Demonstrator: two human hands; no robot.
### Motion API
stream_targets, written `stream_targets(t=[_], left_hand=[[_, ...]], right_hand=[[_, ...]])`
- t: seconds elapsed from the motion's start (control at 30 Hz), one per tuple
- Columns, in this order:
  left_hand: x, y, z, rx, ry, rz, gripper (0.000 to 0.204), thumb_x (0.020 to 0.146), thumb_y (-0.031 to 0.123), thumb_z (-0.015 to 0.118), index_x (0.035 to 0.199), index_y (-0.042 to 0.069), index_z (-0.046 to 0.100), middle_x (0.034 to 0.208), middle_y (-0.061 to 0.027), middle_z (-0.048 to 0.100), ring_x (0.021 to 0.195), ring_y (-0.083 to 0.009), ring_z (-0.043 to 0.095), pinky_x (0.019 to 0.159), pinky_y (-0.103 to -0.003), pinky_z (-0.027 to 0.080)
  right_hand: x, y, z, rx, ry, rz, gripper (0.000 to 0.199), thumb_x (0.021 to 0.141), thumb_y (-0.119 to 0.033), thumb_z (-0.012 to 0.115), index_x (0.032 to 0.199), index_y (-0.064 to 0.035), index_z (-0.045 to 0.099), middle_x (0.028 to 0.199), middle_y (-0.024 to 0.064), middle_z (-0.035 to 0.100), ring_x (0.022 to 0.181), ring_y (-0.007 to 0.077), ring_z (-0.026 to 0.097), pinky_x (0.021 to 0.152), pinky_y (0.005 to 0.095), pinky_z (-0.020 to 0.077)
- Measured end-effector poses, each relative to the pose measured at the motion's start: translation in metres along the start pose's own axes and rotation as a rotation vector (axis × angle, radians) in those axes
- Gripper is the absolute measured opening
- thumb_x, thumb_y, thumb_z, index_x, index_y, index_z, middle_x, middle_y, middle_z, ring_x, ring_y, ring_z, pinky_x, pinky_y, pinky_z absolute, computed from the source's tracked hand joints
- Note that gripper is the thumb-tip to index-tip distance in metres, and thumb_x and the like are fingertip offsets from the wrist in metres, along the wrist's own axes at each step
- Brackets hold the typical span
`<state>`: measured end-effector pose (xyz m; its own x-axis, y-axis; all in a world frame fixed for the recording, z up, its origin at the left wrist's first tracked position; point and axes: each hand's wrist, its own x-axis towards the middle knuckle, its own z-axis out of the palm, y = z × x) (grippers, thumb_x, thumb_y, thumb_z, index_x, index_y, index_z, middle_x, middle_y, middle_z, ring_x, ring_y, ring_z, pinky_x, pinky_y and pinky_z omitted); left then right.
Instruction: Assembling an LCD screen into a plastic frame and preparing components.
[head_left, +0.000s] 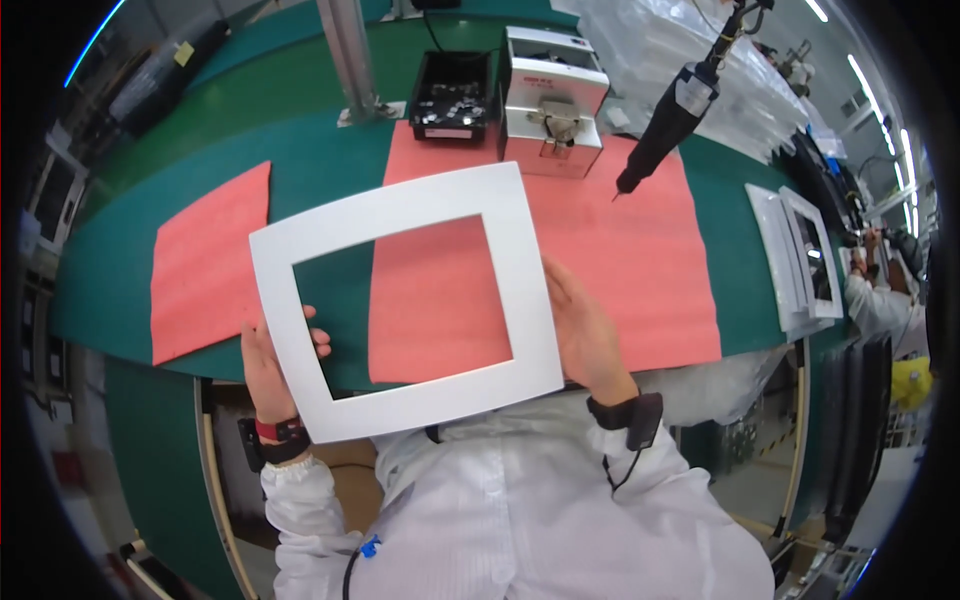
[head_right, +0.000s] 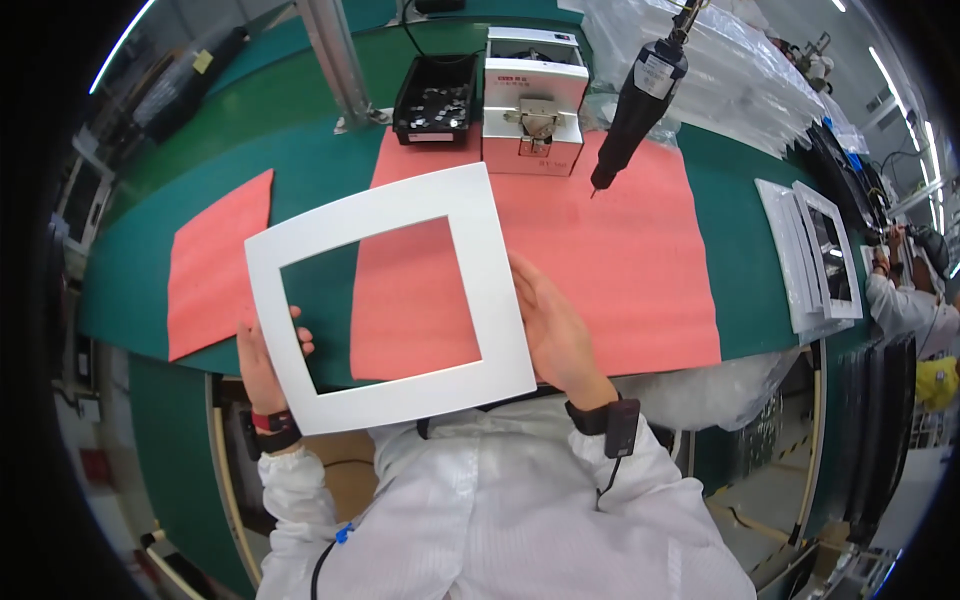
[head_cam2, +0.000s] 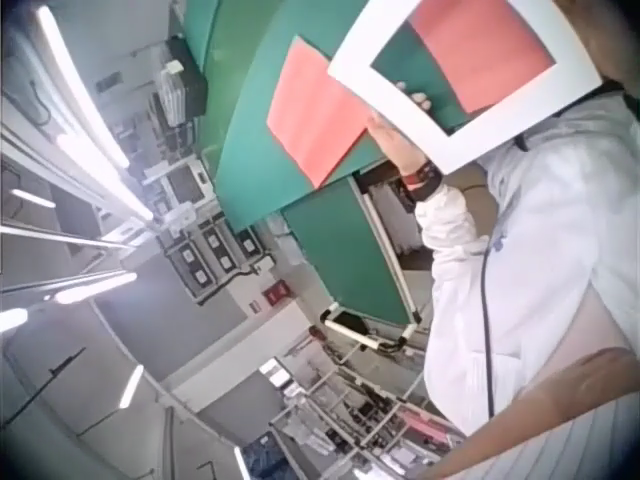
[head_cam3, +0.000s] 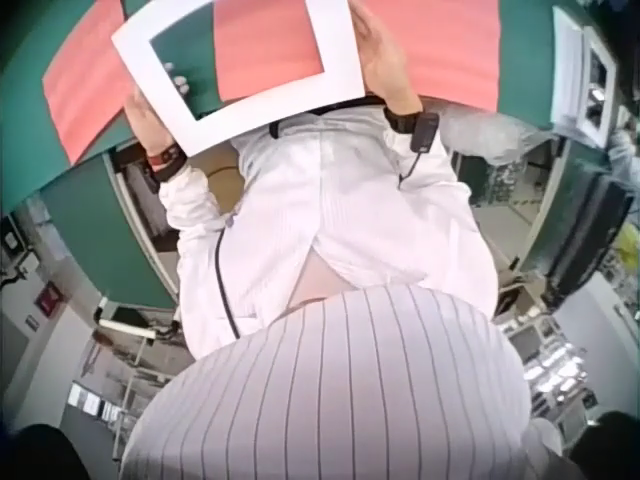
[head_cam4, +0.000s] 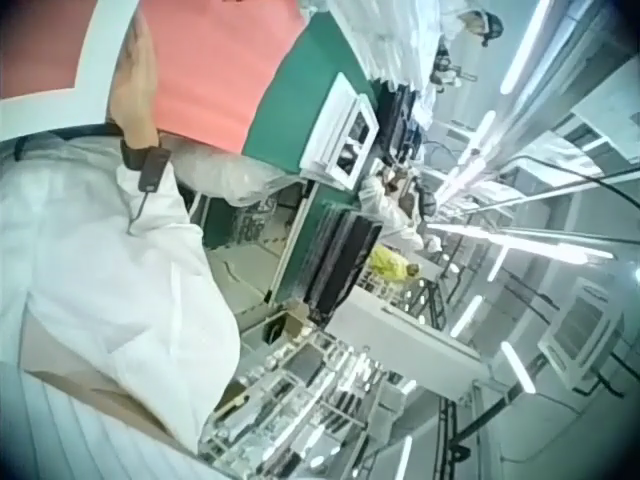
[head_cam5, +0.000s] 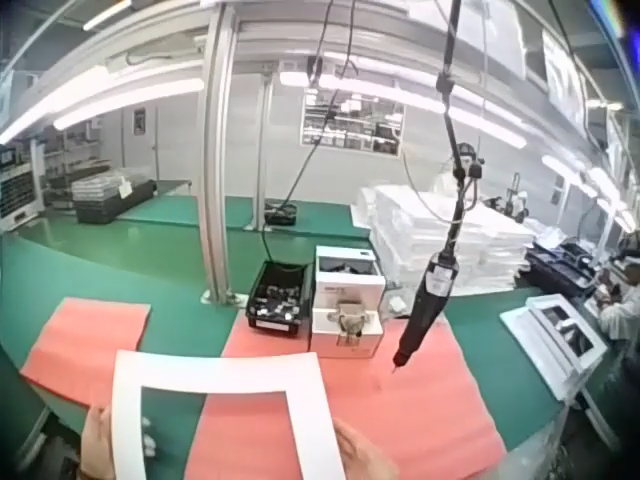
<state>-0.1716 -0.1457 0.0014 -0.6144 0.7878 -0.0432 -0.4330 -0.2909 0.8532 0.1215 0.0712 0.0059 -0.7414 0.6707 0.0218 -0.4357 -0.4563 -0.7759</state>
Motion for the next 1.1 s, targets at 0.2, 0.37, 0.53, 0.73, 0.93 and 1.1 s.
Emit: stream_targets(t=[0.2,0.37,0.53,0.73,0.93,1.1], left_hand=[[-0.003,-0.002,-0.003,0.029,-0.004,-0.020,0.074,0.101,0.060,0.028,0.137,-0.003,0.039,0.117,-0.0210,0.058,0.085,-0.0280,0.067,0.075,-0.039,0.058],[-0.001,0.000,0.000,-0.069,-0.095,0.006,0.075,0.100,0.061,0.027,0.138,-0.003,0.037,0.116,-0.0210,0.059,0.088,-0.0302,0.067,0.077,-0.040,0.057],[-0.002,0.002,0.000,-0.079,-0.072,0.018,0.072,0.102,0.058,0.026,0.137,-0.003,0.039,0.113,-0.0209,0.060,0.083,-0.0281,0.068,0.073,-0.038,0.058],[-0.010,0.015,0.014,0.109,0.041,-0.051,0.056,0.104,0.046,0.037,0.133,-0.001,0.042,0.109,-0.0186,0.061,0.068,-0.0211,0.067,0.059,-0.034,0.058],[-0.044,0.059,0.062,0.094,0.079,0.136,0.048,0.104,0.041,0.038,0.132,0.002,0.043,0.106,-0.0179,0.062,0.067,-0.0215,0.067,0.057,-0.035,0.058],[-0.053,0.068,0.094,0.095,0.159,0.243,0.048,0.105,0.042,0.037,0.132,0.003,0.044,0.115,-0.0182,0.061,0.075,-0.0228,0.068,0.064,-0.037,0.059]], right_hand=[[-0.004,0.011,-0.013,-0.124,0.022,-0.006,0.057,0.105,-0.034,0.033,0.149,0.0006,0.029,0.151,0.0126,0.037,0.138,0.0227,0.037,0.116,0.0365,0.0281],[-0.005,0.002,0.003,-0.172,0.085,0.014,0.061,0.103,-0.036,0.034,0.150,0.0027,0.025,0.153,0.0151,0.032,0.140,0.0245,0.033,0.116,0.0374,0.0271],[-0.004,0.005,-0.001,-0.177,0.049,-0.014,0.063,0.103,-0.035,0.034,0.149,0.0055,0.024,0.153,0.0163,0.032,0.141,0.0249,0.033,0.116,0.0372,0.0267],[-0.006,-0.003,0.015,-0.429,0.050,-0.146,0.061,0.102,-0.028,0.038,0.150,0.0065,0.023,0.154,0.0187,0.030,0.142,0.0273,0.030,0.117,0.0382,0.0239],[-0.013,-0.031,0.072,-1.764,0.112,-0.591,0.067,0.096,-0.030,0.047,0.150,0.0028,0.025,0.155,0.0259,0.022,0.145,0.0426,0.021,0.118,0.0507,0.0157],[-0.007,-0.020,0.110,-1.976,0.035,-0.618,0.081,0.091,-0.049,0.052,0.149,0.0023,0.028,0.156,0.0223,0.024,0.146,0.0403,0.020,0.116,0.0615,0.0093]])
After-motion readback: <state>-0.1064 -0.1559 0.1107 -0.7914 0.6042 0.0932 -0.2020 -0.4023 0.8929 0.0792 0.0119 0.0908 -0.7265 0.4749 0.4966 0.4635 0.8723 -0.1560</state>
